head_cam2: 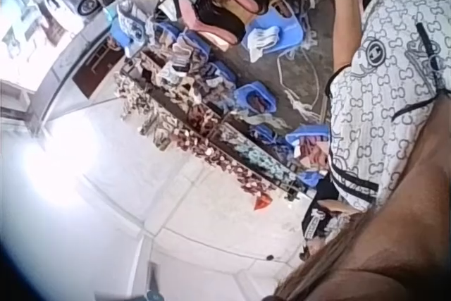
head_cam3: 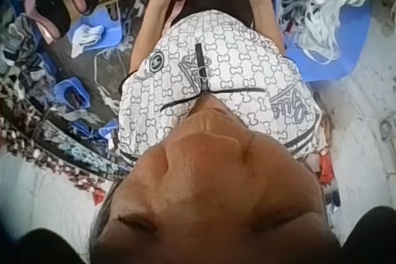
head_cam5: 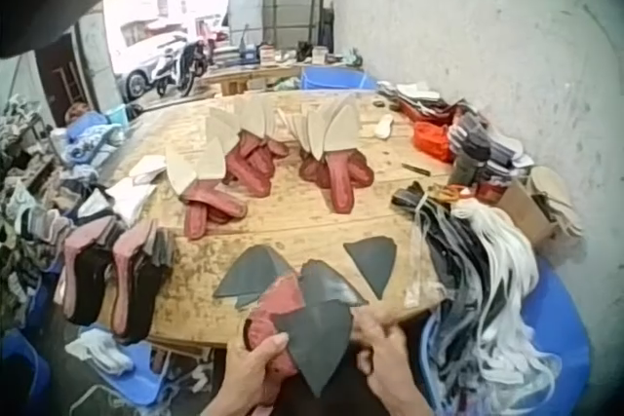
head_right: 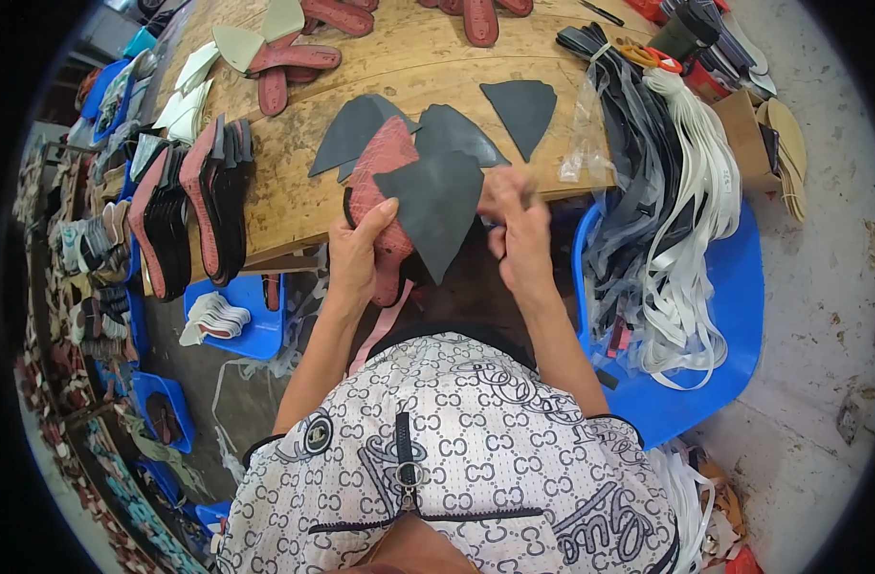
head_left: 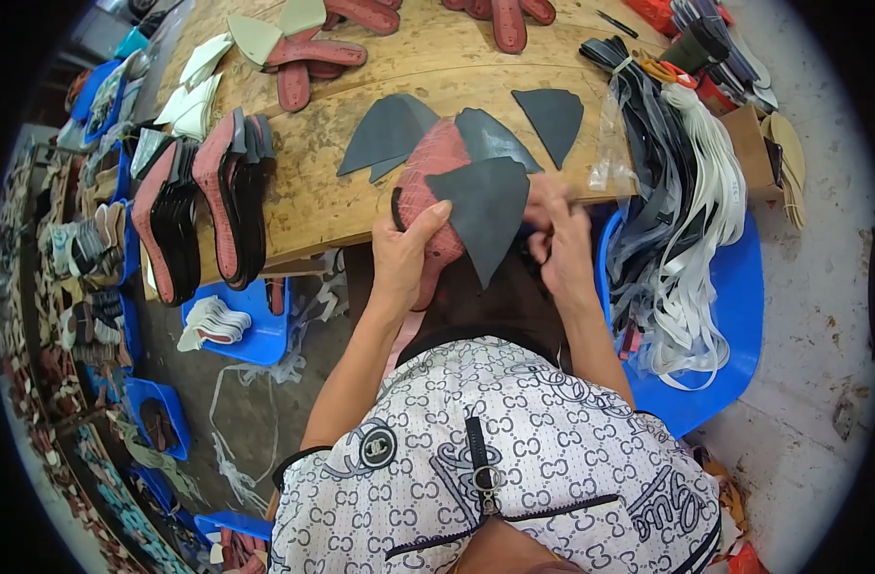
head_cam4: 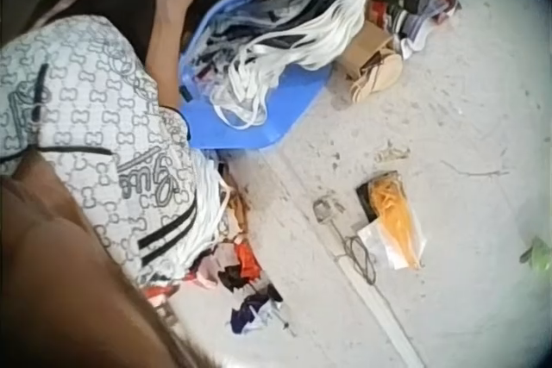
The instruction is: Attaching straps and uppers to shoe soles in a factory setting.
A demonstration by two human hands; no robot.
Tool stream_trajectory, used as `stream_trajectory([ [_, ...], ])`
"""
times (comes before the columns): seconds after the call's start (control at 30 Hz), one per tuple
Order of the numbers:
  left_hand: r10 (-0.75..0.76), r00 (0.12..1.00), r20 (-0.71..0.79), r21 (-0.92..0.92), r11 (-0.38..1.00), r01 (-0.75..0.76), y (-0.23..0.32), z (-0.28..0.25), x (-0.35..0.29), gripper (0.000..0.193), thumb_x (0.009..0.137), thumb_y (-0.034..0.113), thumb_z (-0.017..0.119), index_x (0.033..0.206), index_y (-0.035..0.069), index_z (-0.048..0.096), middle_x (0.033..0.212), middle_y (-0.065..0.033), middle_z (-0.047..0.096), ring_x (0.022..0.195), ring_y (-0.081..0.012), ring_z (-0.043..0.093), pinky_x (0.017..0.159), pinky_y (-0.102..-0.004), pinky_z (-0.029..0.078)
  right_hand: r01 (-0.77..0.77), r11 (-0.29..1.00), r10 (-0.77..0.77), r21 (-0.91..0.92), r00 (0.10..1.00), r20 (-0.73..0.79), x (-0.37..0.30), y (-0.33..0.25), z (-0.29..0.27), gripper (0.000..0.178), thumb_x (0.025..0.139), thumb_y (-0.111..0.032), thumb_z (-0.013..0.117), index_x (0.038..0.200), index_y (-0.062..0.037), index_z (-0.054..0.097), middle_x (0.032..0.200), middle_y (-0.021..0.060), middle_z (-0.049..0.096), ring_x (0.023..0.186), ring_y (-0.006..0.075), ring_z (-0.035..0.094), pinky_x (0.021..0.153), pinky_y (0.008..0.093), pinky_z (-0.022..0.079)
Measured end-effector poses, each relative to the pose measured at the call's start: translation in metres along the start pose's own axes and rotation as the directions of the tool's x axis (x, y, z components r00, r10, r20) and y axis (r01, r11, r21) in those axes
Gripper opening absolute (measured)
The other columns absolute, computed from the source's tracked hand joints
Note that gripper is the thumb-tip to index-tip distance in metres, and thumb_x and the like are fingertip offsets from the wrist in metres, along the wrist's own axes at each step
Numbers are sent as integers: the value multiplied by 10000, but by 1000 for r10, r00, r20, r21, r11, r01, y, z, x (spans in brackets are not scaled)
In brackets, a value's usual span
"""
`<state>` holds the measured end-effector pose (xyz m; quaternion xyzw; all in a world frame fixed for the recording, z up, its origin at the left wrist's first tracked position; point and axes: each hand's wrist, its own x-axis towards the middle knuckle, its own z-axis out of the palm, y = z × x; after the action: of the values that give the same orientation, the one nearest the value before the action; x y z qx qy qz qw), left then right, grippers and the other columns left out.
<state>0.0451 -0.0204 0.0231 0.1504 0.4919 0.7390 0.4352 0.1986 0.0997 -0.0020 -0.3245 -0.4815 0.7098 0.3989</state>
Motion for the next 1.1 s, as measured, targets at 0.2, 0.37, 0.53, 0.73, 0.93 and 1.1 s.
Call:
stream_trajectory([
  [0.2, 31, 969, -247, 114, 994, -3, -15, -26, -1, 384, 921, 292, 633, 1130, -26, 587, 1063, -81, 640, 914, -128, 619, 815, -273, 491, -461, 762, 507, 456, 861, 23, -5, 12, 25, 135, 906, -249, 643, 870, -135, 581, 648, -47, 527, 467, 58, 461, 350, 216, 266],
  [0.37, -89, 993, 72, -49, 994, 93, 26, -19, -24, 419, 868, 174, 672, 1205, -44, 549, 1085, -99, 643, 959, -183, 636, 887, -344, 502, -378, 918, 365, 116, 923, 117, 4, -31, 31, 132, 919, -231, 595, 881, -111, 558, 742, -28, 557, 543, 33, 465, 376, 204, 316],
  [0.53, -297, 937, 185, 189, 946, 263, 27, -2, -29, 331, 843, 116, 683, 1126, -40, 613, 1016, -81, 667, 881, -136, 635, 820, -308, 524, -485, 858, 420, 166, 851, 316, -3, -44, 27, 171, 963, -218, 513, 959, -79, 613, 736, -35, 560, 523, 35, 470, 368, 187, 306],
  [0.73, -300, 940, 159, 149, 949, 278, 17, -9, -27, 312, 837, 111, 679, 1103, -44, 624, 984, -86, 677, 839, -134, 643, 757, -282, 534, -491, 862, 444, 126, 851, 279, -2, -38, 22, 202, 969, -239, 512, 925, -69, 612, 706, -28, 561, 485, 35, 452, 363, 188, 293],
  [0.93, -294, 942, 160, 150, 951, 271, 13, -11, -28, 310, 831, 112, 685, 1092, -47, 632, 989, -85, 679, 833, -137, 642, 779, -289, 527, -491, 861, 428, 136, 842, 330, -5, -37, 18, 237, 962, -250, 522, 1017, -43, 624, 750, -21, 564, 535, 42, 454, 353, 197, 286],
  [1.1, -328, 933, 144, 152, 939, 307, 8, -14, -27, 317, 828, 107, 689, 1096, -52, 632, 1003, -90, 677, 862, -142, 640, 806, -294, 521, -475, 865, 422, 159, 862, 283, -10, -42, 23, 199, 976, -221, 501, 900, -66, 601, 664, -22, 549, 468, 37, 440, 365, 194, 295],
])
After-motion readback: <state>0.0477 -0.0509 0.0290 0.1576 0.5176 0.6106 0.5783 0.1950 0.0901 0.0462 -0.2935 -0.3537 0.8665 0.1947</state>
